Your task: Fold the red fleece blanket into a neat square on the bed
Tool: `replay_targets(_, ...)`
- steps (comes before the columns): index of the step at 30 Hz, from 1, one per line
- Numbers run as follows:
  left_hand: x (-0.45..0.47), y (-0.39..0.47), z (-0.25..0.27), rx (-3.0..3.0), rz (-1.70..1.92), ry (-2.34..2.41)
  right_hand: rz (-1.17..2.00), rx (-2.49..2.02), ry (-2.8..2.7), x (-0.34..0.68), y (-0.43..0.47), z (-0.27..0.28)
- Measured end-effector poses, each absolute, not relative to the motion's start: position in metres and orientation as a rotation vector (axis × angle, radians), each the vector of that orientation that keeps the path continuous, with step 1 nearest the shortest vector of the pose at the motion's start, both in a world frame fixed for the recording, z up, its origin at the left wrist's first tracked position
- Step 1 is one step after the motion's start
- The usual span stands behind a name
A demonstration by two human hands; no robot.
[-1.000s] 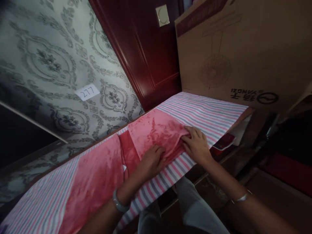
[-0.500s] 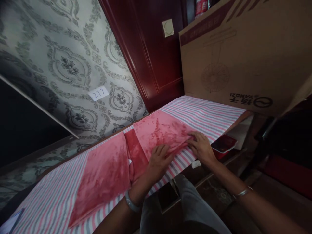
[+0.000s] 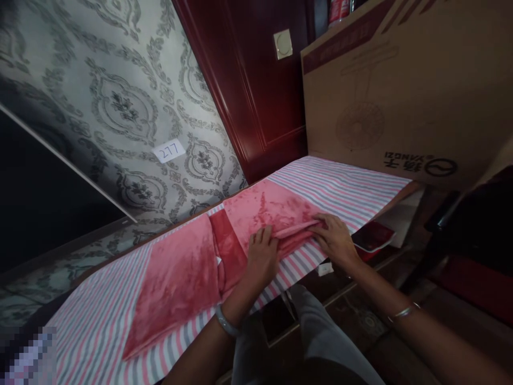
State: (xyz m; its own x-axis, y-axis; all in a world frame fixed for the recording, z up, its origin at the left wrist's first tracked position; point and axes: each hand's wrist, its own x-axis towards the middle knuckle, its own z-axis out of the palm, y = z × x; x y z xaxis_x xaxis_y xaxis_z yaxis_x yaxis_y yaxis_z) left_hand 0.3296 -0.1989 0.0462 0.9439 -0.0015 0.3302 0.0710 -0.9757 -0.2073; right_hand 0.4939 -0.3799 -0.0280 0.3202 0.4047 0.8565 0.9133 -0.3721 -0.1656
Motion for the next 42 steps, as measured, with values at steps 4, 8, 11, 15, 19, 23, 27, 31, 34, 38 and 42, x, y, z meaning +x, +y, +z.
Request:
replay_targets(4,0.329,-0.199,0.051,-2.854,-0.416,-0.002,-0.946,-1.914,-1.157,0.495,-0.380,-0.030)
replay_targets(8,0.322,-0.198,0.049,-2.798,-0.518,0.120,-0.942,-1.928,-1.149,0.494,-0.379,-0.034)
replay_targets(11,0.317,-0.195,0.037,-2.793,-0.575,0.137,-0.945,-1.940,-1.145,0.493,-0.379,-0.036)
replay_targets(15,0.310,-0.192,0.021,-2.789,-0.731,0.142,-0.972,-1.969,-1.073,0.484,-0.381,-0.035)
replay_targets(19,0.305,-0.190,0.014,-2.779,-0.907,0.151,-1.002,-1.996,-1.047,0.460,-0.381,-0.034)
replay_targets(23,0.303,-0.189,0.010,-2.776,-1.011,0.174,-0.938,-1.939,-1.184,0.430,-0.368,-0.036)
replay_targets(27,0.302,-0.188,0.007,-2.753,-1.095,0.166,-0.943,-1.879,-1.231,0.417,-0.354,-0.037)
replay_targets(31,0.303,-0.187,0.007,-2.758,-1.109,0.161,-0.944,-1.927,-1.284,0.419,-0.351,-0.034)
replay_targets(34,0.301,-0.189,0.007,-2.781,-1.100,0.178,-0.975,-1.988,-1.296,0.421,-0.351,-0.031)
replay_targets(38,0.291,-0.192,0.016,-2.935,-1.060,0.230,-0.985,-2.000,-1.268,0.422,-0.350,-0.030)
replay_targets(42,0.298,-0.190,0.048,-3.295,-1.166,0.298,-0.977,-1.893,-1.255,0.424,-0.346,-0.038)
